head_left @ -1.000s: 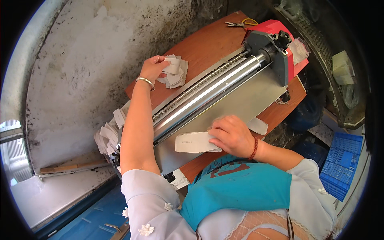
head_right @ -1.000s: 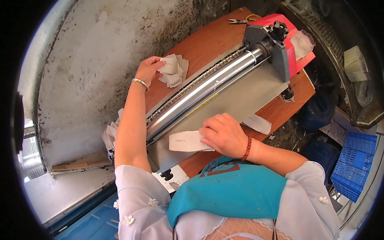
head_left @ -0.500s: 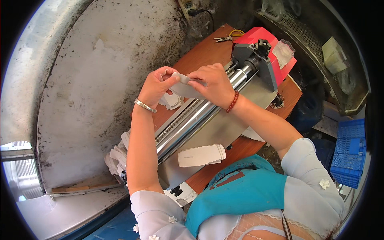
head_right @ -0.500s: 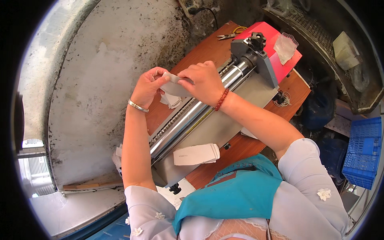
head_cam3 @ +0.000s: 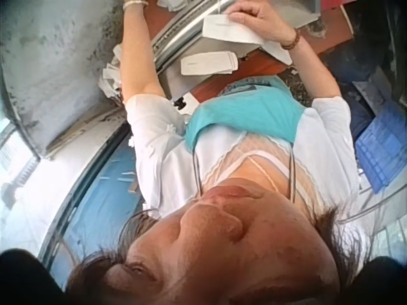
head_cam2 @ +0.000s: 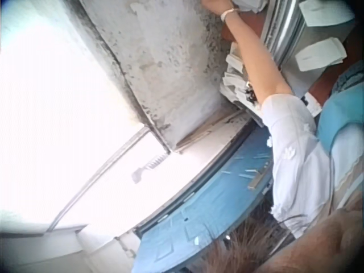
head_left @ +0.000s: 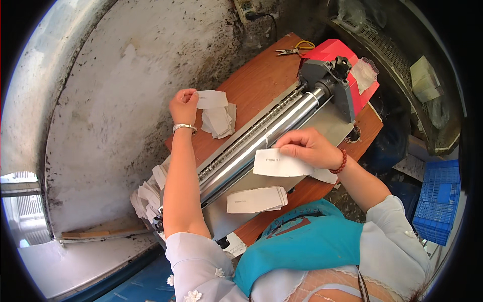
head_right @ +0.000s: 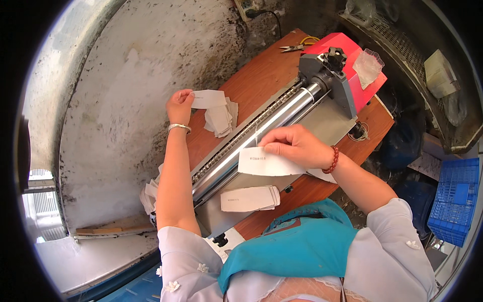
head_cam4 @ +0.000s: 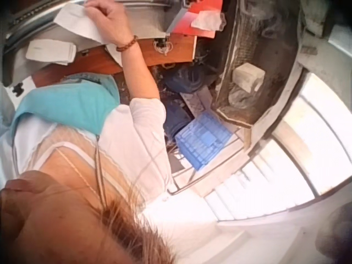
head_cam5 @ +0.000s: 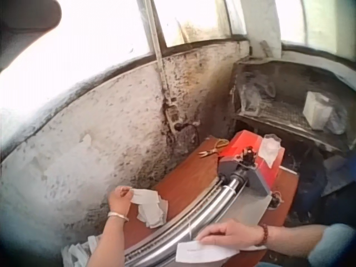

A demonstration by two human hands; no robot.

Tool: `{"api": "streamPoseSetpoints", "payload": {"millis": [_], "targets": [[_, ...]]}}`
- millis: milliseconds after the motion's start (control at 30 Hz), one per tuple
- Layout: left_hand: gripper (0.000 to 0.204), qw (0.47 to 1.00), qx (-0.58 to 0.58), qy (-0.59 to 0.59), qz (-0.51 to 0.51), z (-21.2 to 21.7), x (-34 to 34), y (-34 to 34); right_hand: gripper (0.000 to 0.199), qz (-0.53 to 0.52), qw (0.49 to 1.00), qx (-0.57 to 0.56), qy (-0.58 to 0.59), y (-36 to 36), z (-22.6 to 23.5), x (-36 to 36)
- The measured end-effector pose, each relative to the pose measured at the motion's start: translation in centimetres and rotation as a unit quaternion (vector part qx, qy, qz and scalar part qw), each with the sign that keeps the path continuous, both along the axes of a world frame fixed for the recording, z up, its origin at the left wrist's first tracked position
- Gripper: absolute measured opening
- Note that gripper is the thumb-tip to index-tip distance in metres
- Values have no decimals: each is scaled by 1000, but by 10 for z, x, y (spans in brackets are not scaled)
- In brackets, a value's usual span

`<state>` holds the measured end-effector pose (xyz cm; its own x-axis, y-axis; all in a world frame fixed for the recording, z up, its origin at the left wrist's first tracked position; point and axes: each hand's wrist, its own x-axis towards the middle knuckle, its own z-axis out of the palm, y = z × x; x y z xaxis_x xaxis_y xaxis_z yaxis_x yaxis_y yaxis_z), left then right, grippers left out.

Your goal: The person applies adhesive to small shoe components using a roller machine.

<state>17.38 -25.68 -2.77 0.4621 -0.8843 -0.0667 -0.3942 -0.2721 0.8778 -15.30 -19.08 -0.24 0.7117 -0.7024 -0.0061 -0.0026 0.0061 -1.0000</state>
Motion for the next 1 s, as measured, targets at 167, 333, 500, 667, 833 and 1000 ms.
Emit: {"api": "streamPoseSetpoints", "payload": {"millis": [167, 333, 500, 667, 833, 1000], "targets": [[20, 967, 66, -229, -92, -47, 2, -4, 12, -21, 960, -164, 225, 26, -20, -1], [22, 901, 256, -221, -272, -77, 8, 6, 15, -88, 946, -233, 207, 28, -29, 6], [26, 916, 223, -167, -290, -50, -19, 7, 15, -129, 938, -235, 218, 31, -31, 14], [22, 888, 264, 62, -371, -27, -47, 21, 16, -173, 926, -249, 225, 34, -29, 5], [24, 944, 206, -23, -256, -34, -30, 17, 17, -59, 926, -342, 146, 61, -16, 9], [23, 994, 40, -70, -69, -31, 5, 5, 27, -17, 889, -423, 174, 79, -23, 16]]}}
